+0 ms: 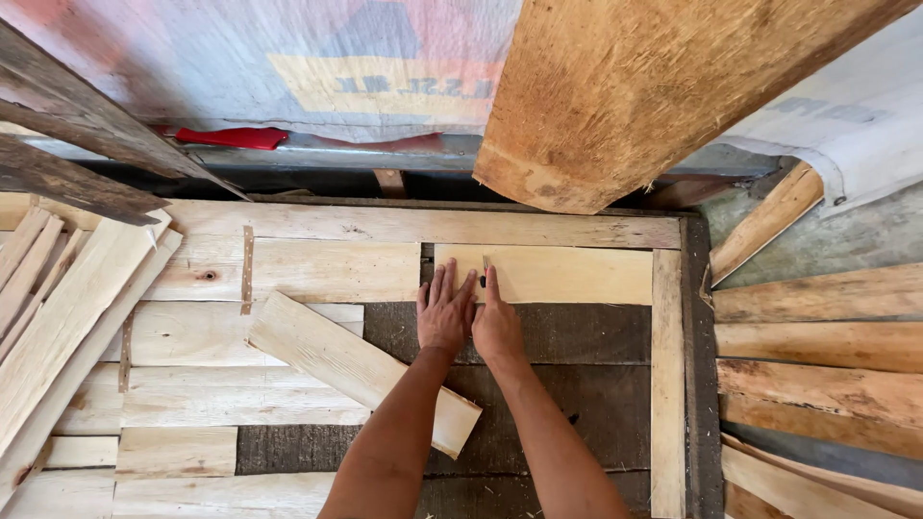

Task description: Trimming and shaping thin wooden planks with a utility knife in a workshop.

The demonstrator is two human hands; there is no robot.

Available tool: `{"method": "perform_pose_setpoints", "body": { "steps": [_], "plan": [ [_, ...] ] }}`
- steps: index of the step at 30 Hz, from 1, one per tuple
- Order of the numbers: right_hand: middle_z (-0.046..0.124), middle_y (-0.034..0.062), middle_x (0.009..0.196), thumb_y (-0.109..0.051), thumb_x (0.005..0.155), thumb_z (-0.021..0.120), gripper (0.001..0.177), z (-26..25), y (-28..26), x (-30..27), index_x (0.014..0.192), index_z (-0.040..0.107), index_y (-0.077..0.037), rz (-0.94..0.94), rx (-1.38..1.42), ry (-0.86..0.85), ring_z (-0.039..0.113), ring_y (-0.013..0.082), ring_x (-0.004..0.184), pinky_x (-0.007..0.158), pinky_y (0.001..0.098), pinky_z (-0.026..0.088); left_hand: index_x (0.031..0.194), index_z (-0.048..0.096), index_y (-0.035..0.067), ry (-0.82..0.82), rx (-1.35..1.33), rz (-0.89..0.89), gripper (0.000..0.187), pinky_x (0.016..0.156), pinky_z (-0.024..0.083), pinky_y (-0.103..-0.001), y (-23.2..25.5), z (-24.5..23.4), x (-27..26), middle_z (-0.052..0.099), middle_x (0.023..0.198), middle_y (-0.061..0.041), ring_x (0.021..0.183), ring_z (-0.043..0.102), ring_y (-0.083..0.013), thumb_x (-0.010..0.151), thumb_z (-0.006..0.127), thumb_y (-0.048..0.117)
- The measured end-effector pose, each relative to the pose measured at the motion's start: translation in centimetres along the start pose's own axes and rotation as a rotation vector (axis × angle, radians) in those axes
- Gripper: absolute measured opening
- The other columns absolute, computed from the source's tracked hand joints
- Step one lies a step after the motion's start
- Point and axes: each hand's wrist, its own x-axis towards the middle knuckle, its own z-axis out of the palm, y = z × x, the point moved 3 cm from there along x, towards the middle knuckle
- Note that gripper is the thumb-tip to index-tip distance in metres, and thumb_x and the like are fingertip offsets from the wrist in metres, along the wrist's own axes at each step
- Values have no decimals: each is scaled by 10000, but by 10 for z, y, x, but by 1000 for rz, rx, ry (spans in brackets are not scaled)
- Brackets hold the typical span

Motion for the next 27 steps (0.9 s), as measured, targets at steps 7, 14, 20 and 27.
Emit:
{"method": "perform_pose_setpoints", "body": {
  "steps": [7,14,20,27],
  "plan": [
    [729,244,866,-112,974,561,819,2,1,-38,1651,100,-130,-2,-11,3,726,411,738,668,517,591,1588,331,390,86,-36,32,523,1231,132,-481,-3,9,1,109,1719,-13,1566,144,-224,1070,322,465],
    [695,148,735,-80,1006,524,812,-7,-3,-79,1661,54,-167,79,38,-101,670,294,588,550,428,587,1600,294,411,19,2,6,529,1253,136,-471,0,1,0,80,1736,6,1582,126,-215,1075,282,479],
    [688,105,784,-91,1038,477,787,-7,8,-94,1668,28,-235,193,92,-191,625,203,557,524,344,566,1614,260,400,17,26,24,540,1239,139,-469,0,2,2,59,1726,-4,1570,111,-225,1078,259,470],
    [725,255,1135,-55,982,520,790,-3,23,-46,1659,144,-217,-93,209,149,733,415,991,811,497,594,1599,304,391,56,-3,25,532,1232,147,-465,0,2,-1,109,1723,-9,1573,135,-216,1071,314,452]
  ]
}}
